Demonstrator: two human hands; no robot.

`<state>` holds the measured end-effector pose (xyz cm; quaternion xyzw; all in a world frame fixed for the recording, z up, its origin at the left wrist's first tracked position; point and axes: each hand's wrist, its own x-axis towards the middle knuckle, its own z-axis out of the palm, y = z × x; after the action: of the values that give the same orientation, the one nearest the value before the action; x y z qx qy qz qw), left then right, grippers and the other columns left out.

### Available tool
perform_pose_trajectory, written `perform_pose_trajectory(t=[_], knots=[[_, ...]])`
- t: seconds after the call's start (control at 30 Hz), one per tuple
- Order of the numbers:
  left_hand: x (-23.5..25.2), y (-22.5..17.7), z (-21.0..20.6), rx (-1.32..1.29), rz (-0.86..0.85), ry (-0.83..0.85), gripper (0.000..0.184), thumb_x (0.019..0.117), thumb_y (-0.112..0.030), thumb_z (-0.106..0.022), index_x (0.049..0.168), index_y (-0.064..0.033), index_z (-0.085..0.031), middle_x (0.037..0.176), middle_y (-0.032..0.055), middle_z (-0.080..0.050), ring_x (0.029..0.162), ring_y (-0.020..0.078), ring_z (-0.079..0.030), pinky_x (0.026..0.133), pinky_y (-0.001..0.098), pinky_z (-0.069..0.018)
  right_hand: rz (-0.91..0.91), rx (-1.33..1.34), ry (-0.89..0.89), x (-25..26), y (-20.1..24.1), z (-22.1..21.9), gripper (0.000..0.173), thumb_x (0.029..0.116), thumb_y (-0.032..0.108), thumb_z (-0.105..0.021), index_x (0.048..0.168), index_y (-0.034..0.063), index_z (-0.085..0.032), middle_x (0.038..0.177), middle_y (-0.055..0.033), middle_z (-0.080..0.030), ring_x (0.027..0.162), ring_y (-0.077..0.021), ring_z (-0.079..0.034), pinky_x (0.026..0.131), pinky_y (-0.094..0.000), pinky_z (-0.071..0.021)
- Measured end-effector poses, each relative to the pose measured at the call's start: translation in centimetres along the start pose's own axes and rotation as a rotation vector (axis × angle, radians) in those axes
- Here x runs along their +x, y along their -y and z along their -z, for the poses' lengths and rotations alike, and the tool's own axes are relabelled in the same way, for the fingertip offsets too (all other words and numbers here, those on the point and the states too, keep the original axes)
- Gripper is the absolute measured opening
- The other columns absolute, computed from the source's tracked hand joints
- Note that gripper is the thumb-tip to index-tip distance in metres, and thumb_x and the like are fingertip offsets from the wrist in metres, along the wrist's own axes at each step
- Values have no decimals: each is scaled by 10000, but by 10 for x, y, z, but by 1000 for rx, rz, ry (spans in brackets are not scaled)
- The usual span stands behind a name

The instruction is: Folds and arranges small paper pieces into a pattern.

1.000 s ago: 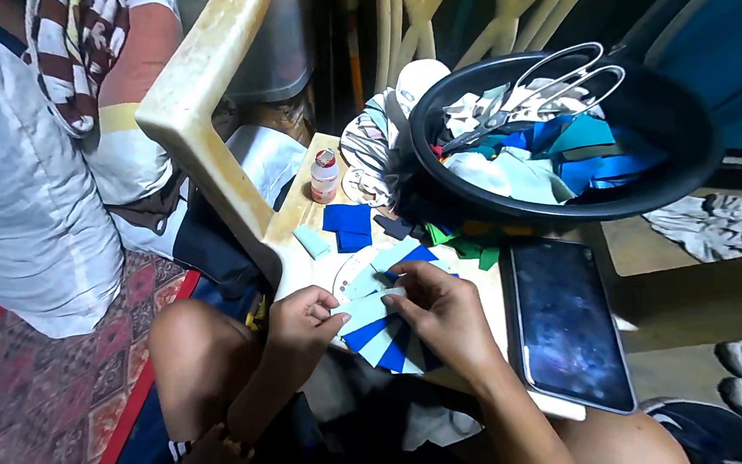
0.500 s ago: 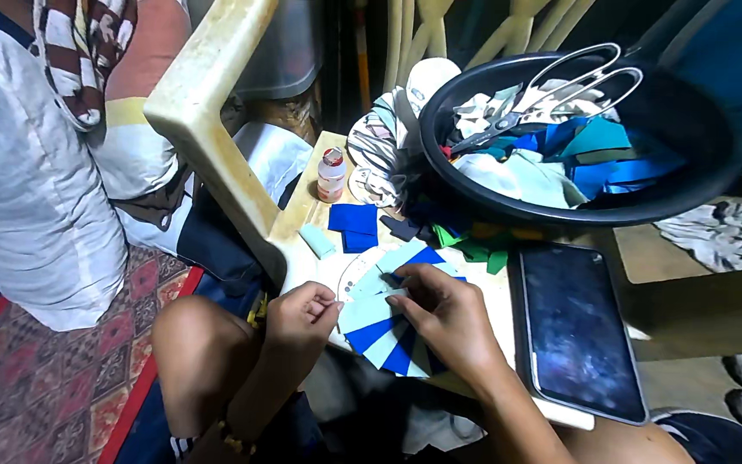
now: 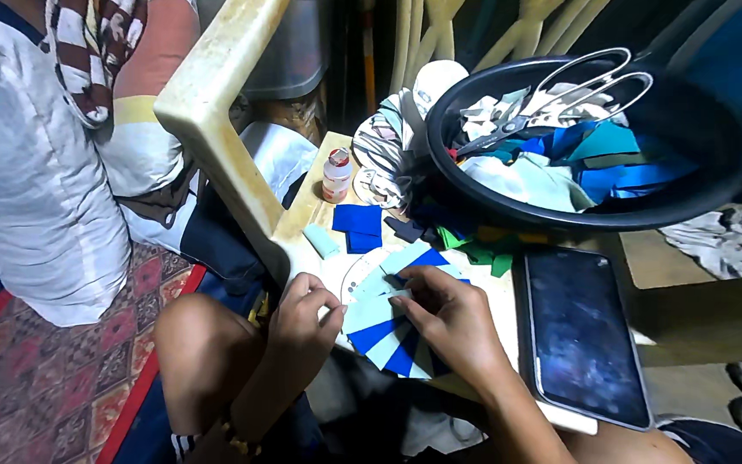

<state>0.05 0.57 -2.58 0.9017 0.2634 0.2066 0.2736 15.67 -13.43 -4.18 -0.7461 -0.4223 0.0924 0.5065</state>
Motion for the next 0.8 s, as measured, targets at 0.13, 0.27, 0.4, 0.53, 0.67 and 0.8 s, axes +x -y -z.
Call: perform_pose_trajectory(t=[0.13, 0.27, 0.4, 0.53, 0.67, 0.8], knots=[[0, -2, 0, 14, 18, 5, 151, 923, -192, -669, 835, -87, -733, 953, 54, -614, 700, 75, -528, 611, 223, -448, -7, 14, -4, 0, 0, 1, 225, 863, 51, -670, 1080, 7, -713, 822, -44, -697, 675, -19, -625, 644, -159, -523], [0, 0, -2, -12, 14, -32, 149, 918, -199, -674, 833, -92, -734, 922, 33, -608, 704, 53, -517, 609, 194, -431, -7, 35, -24, 0, 1, 2, 213, 859, 56, -674, 1063, 6, -714, 819, -34, -693, 668, 4, -620, 638, -136, -520], [0, -1, -2, 2, 26, -28, 148, 913, -209, -684, 829, -100, -738, 930, 29, -609, 702, 52, -516, 606, 196, -428, -17, 22, -13, 0, 0, 2, 231, 851, 49, -672, 1074, 5, -711, 816, -33, -695, 664, 2, -619, 633, -136, -516], [1, -2, -2, 6, 33, -24, 141, 909, -204, -695, 835, -97, -751, 932, 36, -612, 682, 57, -510, 596, 206, -429, -17, 13, -9, 0, 0, 3, 240, 847, 42, -667, 1080, 8, -711, 817, -34, -699, 663, -1, -624, 632, -140, -521], [2, 4, -1, -77, 8, -76, 138, 911, -138, -649, 882, -66, -764, 918, 41, -613, 673, -2, -492, 587, 122, -406, -14, 8, -5, 0, -1, 2, 244, 846, 50, -667, 1083, 11, -712, 811, -28, -692, 659, 6, -615, 628, -134, -513], [1, 10, -3, -166, -28, -171, 155, 897, -56, -610, 966, 0, -737, 920, 67, -634, 611, -39, -465, 528, 83, -373, -26, 12, -7, 0, -1, 3, 235, 851, 52, -669, 1079, 16, -714, 818, -25, -691, 662, 9, -613, 633, -127, -512]])
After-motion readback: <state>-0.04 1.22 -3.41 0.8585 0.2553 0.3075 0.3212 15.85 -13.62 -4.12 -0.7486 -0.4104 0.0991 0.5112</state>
